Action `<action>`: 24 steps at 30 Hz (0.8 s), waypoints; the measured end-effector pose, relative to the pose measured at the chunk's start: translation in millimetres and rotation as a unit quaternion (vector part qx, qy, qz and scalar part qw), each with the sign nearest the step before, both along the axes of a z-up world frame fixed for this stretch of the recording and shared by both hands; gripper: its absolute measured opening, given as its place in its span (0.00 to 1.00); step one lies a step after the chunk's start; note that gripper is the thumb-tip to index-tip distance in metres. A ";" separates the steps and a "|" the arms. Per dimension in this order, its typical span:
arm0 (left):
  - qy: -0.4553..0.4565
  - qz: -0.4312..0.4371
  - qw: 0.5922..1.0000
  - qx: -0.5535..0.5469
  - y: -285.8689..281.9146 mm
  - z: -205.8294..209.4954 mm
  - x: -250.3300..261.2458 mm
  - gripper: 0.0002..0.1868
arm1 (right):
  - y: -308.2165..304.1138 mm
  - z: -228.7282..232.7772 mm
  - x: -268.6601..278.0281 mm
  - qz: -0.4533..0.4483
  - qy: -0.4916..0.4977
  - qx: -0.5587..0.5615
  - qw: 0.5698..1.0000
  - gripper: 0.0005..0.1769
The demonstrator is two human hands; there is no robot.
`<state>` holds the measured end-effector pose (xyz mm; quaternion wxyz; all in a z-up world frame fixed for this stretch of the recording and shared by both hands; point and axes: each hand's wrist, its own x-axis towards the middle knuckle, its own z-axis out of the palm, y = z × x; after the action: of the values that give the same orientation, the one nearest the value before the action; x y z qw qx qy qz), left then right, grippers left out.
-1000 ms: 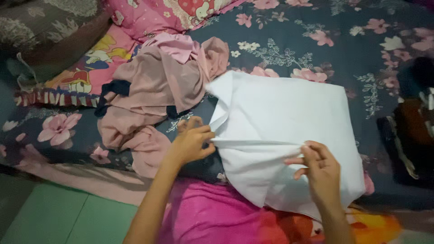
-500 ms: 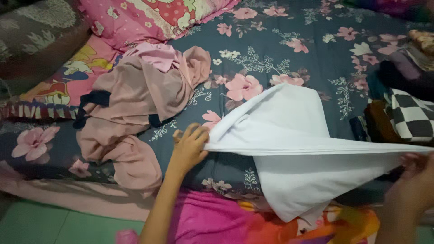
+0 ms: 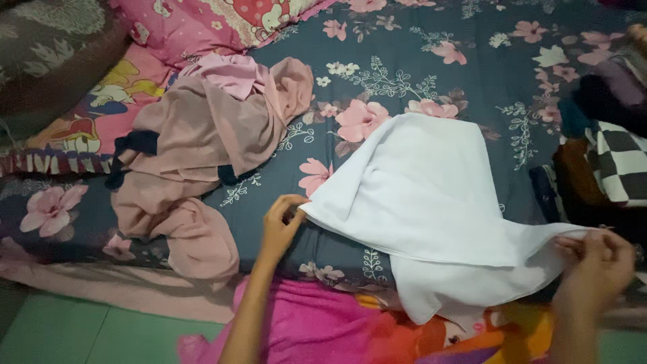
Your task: The person folds a white cloth on a bed, repeatedly aligning edges and corners, smoothing the surface, and making multiple folds to reduce its size. The person handles the cloth by hand without tools and places the folded item on the bed.
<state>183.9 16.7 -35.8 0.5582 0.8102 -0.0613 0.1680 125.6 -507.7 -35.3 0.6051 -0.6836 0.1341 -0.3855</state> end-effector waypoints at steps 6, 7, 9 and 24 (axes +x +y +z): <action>-0.017 -0.016 0.984 -0.175 -33.4 4.7 2.0 0.09 | 10.4 -14.3 7.6 0.056 0.022 0.034 0.998 0.09; -0.018 -0.001 0.986 -0.163 -38.7 8.2 1.8 0.09 | 12.3 -13.8 8.2 0.068 0.016 0.050 0.996 0.09; -0.021 0.029 0.990 -0.138 -48.4 17.3 -0.3 0.09 | 15.6 -11.8 9.3 0.091 0.004 0.083 0.992 0.09; 0.000 -0.073 0.976 -0.203 -84.0 48.4 -9.8 0.12 | 21.8 -12.1 4.8 0.092 0.032 0.104 0.990 0.09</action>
<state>174.1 -67.3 12.6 0.7218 0.6733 -0.0850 0.1357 130.4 -485.9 -47.4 0.7011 -0.6386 0.1294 -0.2896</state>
